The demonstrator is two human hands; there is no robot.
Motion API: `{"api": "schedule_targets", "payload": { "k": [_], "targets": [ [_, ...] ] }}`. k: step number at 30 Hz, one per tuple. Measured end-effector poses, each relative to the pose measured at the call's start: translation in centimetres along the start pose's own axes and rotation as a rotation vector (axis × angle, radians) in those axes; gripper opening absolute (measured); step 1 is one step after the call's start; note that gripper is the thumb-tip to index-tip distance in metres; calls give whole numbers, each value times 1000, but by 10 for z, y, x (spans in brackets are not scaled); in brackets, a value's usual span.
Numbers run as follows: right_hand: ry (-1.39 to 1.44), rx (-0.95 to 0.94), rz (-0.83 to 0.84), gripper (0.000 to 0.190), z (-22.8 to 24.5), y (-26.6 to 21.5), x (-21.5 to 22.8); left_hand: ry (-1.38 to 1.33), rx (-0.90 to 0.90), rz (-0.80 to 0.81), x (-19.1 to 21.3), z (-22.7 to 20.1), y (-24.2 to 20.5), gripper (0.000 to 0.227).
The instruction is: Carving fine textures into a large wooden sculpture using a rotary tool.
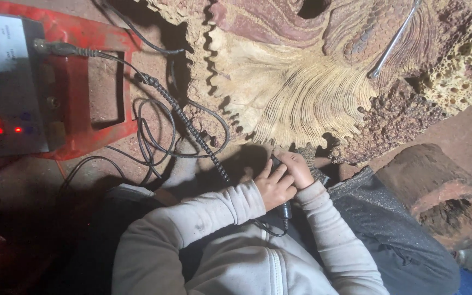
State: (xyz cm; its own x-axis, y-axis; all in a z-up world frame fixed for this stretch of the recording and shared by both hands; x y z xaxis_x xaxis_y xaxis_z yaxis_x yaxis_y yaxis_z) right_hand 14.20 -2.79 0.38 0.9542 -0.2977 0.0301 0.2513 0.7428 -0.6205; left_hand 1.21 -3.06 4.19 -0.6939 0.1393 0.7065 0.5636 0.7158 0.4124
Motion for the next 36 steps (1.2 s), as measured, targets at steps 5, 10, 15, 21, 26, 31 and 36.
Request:
{"api": "schedule_targets", "payload": {
  "k": [5, 10, 15, 21, 26, 31, 36],
  "targets": [
    [33, 66, -45, 28, -4, 5, 12, 12, -34, -39, -4, -2, 9, 22],
    [23, 85, -24, 28, 3, 2, 6, 37, -45, -50, -1, -3, 7, 20],
    [26, 97, -13, 28, -14, 7, 11, 76, -54, -75, 1, -6, 2, 21],
    [48, 166, 19, 26, -20, 9, 11, 127, -105, -99, 8, -14, -1, 20],
    [7, 149, 4, 25, -56, 6, 11, 168, -165, -78, 15, -22, -11, 19],
    [103, 178, 26, 23, -60, 0, 4, 201, -212, -33, 26, -32, -18, 16],
    [117, 222, 82, 25, -53, -9, 5, 243, -211, -64, 32, -45, -21, 15]
  ]
}}
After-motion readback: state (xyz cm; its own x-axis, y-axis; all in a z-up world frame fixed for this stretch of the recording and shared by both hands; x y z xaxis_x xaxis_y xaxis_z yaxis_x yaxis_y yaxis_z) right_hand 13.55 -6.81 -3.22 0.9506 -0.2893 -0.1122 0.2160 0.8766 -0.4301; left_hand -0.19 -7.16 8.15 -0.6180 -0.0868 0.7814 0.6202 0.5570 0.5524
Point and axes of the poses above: each hand's wrist, its own y-axis towards the middle knuckle, its own x-axis out of the back of the hand, z = x × y, the point moved 3 cm from there along y, towards the middle knuckle, and after that the axes turned 15 degrees about x, right-handed, at the moved point
